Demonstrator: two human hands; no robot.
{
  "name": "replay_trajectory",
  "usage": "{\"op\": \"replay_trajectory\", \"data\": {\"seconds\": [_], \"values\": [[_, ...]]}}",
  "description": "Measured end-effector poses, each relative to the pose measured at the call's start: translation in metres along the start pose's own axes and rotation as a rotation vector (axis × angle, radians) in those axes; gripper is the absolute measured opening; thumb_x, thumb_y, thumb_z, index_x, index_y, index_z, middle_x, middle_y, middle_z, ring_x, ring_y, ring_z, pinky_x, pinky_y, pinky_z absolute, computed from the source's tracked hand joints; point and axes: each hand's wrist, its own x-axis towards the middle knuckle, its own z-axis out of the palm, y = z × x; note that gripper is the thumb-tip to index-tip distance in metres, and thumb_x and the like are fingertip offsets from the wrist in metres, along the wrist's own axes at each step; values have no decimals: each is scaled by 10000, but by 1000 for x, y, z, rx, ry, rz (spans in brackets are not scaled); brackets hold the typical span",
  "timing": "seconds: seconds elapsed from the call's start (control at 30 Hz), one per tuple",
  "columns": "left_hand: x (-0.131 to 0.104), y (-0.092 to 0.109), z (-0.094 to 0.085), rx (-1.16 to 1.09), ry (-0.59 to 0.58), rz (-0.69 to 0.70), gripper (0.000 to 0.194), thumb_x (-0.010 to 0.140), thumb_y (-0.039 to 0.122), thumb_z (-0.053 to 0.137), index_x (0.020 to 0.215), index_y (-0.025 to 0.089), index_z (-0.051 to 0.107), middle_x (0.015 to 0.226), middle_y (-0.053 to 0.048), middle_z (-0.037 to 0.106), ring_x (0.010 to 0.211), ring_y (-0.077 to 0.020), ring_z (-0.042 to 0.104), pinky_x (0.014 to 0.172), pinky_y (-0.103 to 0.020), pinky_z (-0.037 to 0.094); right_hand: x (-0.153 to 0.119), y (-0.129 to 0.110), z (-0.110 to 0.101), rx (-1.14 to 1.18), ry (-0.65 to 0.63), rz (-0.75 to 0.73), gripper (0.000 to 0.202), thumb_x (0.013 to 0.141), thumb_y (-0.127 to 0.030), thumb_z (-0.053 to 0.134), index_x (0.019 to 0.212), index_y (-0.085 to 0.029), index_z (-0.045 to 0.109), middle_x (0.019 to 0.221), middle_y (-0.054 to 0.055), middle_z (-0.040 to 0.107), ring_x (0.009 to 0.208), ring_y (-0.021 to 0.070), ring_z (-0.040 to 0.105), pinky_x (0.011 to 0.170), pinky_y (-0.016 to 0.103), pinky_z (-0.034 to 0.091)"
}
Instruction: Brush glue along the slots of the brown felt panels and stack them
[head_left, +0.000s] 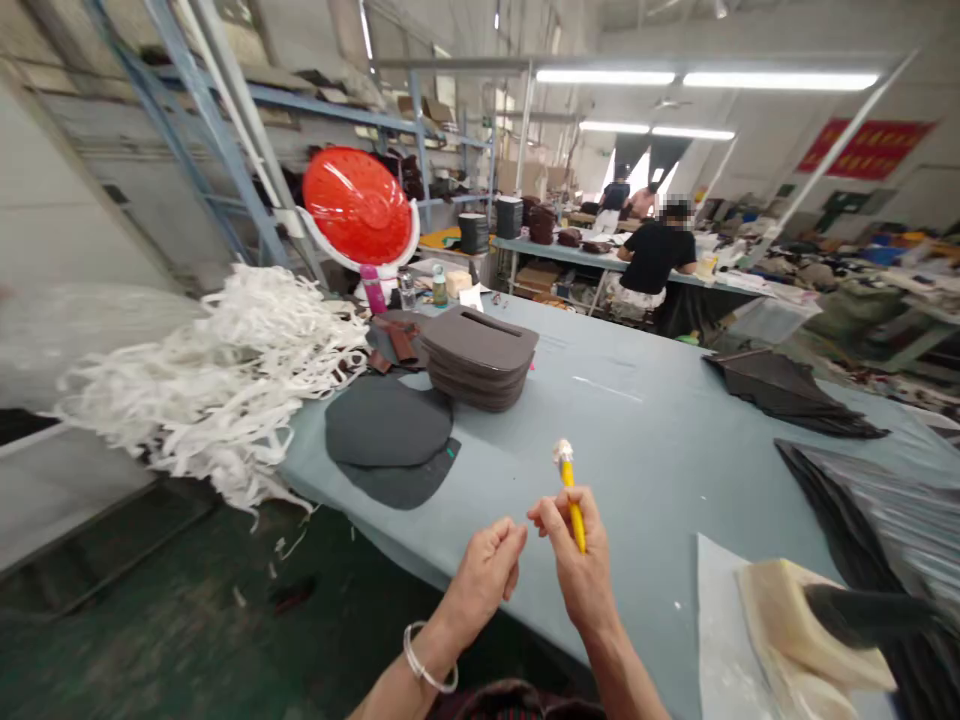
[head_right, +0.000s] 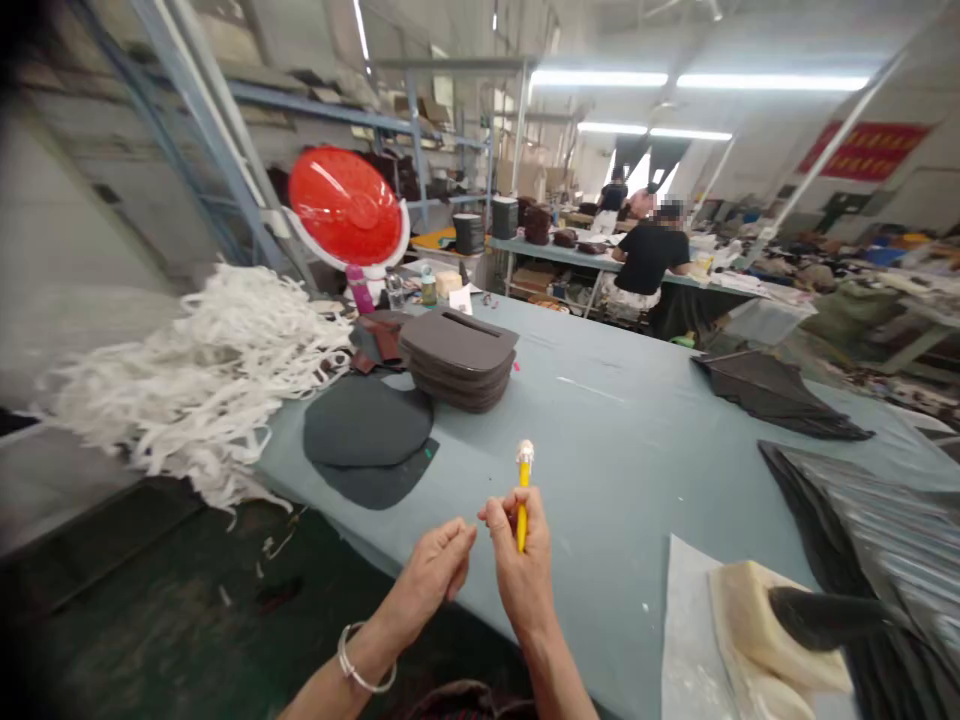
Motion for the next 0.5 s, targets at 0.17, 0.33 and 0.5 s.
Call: {"op": "replay_trajectory", "data": {"seconds": [0.17,0.33,0.5], "values": [[-20,-10,-66,-15,95,-14,455,886,554,346,634,192,452,406,55,430,384,-77,374,475,-224,299,4,5,71,461,-138,182,262,889,-485,504,847,-237,432,831,13,676,791,159,620,760,324,460],[-34,-12,-93,-163,269,125,441,801,488,570,1111,177,530,1112,-94,617,980,-181,584,835,-274,462,18,2,121,733,-319,346,299,856,-548,513,875,-255,460,1041,63,688,1095,229,594,909,430,440],[-29,-3,-72,-225,527,185,646,826,576,461,1342,196,377,1413,-113,433,1293,-235,411,1075,-361,348,28,10,171,740,-270,342,314,829,-512,574,870,-251,404,833,17,706,880,189,669,805,365,493]]}}
